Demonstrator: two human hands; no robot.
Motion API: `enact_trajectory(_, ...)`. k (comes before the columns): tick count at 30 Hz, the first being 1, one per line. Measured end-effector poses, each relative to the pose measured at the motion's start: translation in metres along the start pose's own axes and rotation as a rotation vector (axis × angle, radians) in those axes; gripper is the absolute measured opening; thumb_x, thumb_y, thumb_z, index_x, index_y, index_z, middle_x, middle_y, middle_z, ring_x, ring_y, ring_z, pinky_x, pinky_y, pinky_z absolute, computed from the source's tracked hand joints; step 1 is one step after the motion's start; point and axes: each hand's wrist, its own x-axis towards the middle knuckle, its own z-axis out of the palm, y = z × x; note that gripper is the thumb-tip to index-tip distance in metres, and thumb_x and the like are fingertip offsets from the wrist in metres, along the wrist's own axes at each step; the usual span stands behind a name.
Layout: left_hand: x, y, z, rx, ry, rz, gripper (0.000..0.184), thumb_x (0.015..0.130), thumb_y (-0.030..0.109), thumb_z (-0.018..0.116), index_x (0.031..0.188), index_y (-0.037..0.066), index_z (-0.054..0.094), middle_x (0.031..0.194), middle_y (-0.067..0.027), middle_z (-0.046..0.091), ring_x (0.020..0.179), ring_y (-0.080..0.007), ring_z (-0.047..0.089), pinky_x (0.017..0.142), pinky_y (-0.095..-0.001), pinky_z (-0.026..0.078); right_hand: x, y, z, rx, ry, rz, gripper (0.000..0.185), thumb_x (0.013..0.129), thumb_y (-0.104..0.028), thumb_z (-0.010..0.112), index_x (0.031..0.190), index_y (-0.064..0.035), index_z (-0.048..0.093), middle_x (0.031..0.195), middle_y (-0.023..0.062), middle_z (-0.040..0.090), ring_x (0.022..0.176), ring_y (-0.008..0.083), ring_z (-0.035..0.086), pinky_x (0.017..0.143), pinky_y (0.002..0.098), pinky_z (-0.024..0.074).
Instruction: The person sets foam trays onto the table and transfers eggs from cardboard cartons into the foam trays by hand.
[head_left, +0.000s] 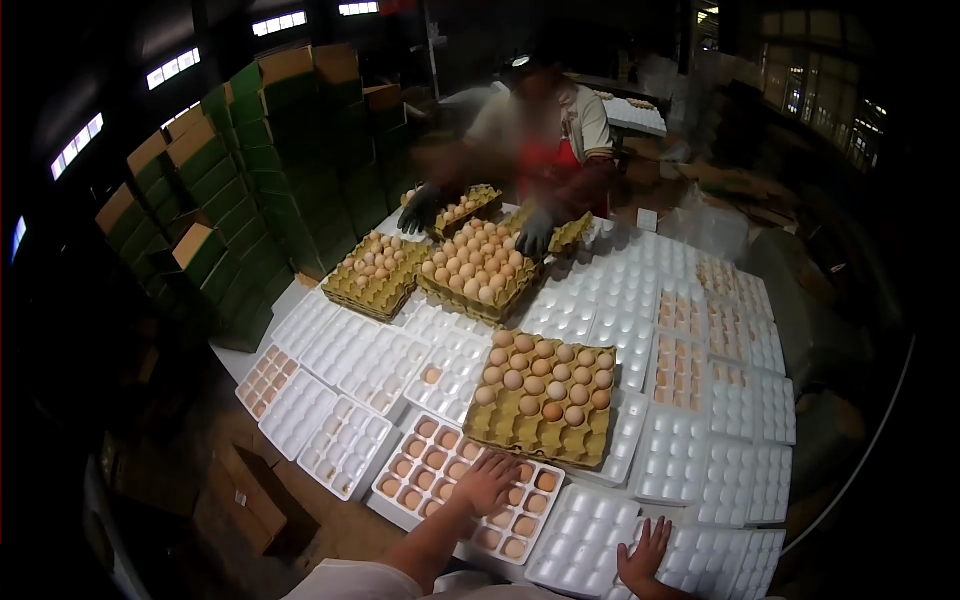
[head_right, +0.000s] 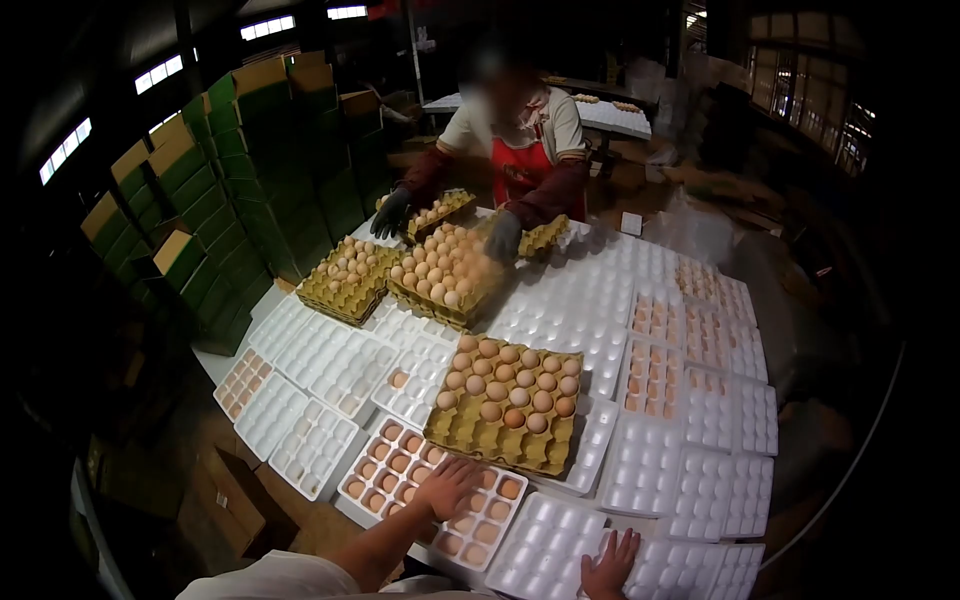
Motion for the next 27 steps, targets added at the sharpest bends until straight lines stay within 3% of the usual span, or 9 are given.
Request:
enact_trajectory(3,0.003,0.002,-0.002,-0.010,-0.003,0.000,0.051,0.097,0.029,0.055,0.143,0.007,0.057,0.148,-0.0168,0.058,0.141,-0.0346,0.050,0.125,-0.0506,0.028,0.002,-0.006,-0.004,-0.002,-0.041,0.057,0.091,0.081,-0.029,0.076,0.153,0.0110,0.037,0.167,0.0365,0.018,0.155,0.0566,0.011,0.124,0.0661,0.0169)
enact_trajectory(6,0.000,0.001,0.001,-0.025,-0.008,-0.007,0.052,0.096,0.029,0.056,0.143,0.007,0.057,0.149,-0.0169,0.057,0.142,-0.0348,0.049,0.126,-0.0507,0.027,-0.001,0.000,0.001,-0.216,0.015,-0.026,0.090,0.093,-0.040,0.072,0.161,0.0034,0.031,0.168,0.0332,0.020,0.156,0.0525,0.016,0.128,0.0585,0.0175)
enact_trajectory(9,-0.001,-0.002,0.002,-0.032,-0.030,-0.018,0.055,0.094,0.029,0.057,0.144,0.008,0.057,0.150,-0.0170,0.057,0.142,-0.0354,0.049,0.126,-0.0511,0.027,-0.001,0.000,0.002,-0.185,-0.015,-0.007,0.092,0.092,-0.039,0.073,0.161,0.0047,0.030,0.169,0.0322,0.017,0.157,0.0525,0.011,0.129,0.0580,0.0147)
enact_trajectory(10,-0.001,-0.003,0.005,-0.031,-0.036,-0.019,0.055,0.093,0.029,0.057,0.144,0.008,0.057,0.150,-0.0170,0.056,0.142,-0.0357,0.049,0.126,-0.0513,0.026,-0.001,0.000,0.001,-0.181,-0.049,0.022,0.088,0.096,-0.042,0.067,0.162,0.0027,0.030,0.170,0.0296,0.019,0.158,0.0522,0.006,0.129,0.0588,0.0136)
enact_trajectory(13,-0.001,-0.009,0.013,-0.038,-0.019,0.004,0.057,0.092,0.028,0.057,0.145,0.007,0.055,0.148,-0.0179,0.057,0.140,-0.0364,0.049,0.125,-0.0524,0.028,0.002,0.002,0.001,-0.078,-0.038,0.008,0.091,0.080,-0.027,0.075,0.153,0.0123,0.037,0.166,0.0370,0.018,0.155,0.0566,0.012,0.124,0.0662,0.0165)
enact_trajectory(18,0.000,-0.006,0.007,-0.041,-0.025,-0.019,0.057,0.092,0.028,0.056,0.144,0.005,0.055,0.148,-0.0181,0.055,0.140,-0.0364,0.048,0.125,-0.0528,0.029,0.005,-0.017,-0.011,-0.064,-0.062,0.049,0.088,0.080,-0.021,0.074,0.153,0.0119,0.036,0.166,0.0371,0.021,0.155,0.0573,0.012,0.125,0.0647,0.0158)
enact_trajectory(24,0.001,-0.008,0.001,-0.086,-0.042,-0.038,0.059,0.092,0.028,0.054,0.145,0.005,0.053,0.153,-0.0179,0.051,0.144,-0.0370,0.045,0.127,-0.0531,0.024,0.001,-0.015,0.003,-0.157,0.012,0.075,0.085,0.084,-0.018,0.067,0.158,0.0043,0.033,0.169,0.0296,0.023,0.157,0.0523,0.015,0.126,0.0633,0.0165)
enact_trajectory(27,-0.002,-0.011,0.010,-0.104,-0.037,-0.052,0.060,0.091,0.028,0.053,0.146,0.005,0.053,0.155,-0.0178,0.050,0.145,-0.0381,0.044,0.128,-0.0535,0.023,0.004,-0.004,0.013,-0.477,0.079,-0.021,0.081,0.101,-0.044,0.060,0.166,-0.0067,0.029,0.172,0.0244,0.019,0.147,0.0449,0.038,0.127,0.0548,0.0226)
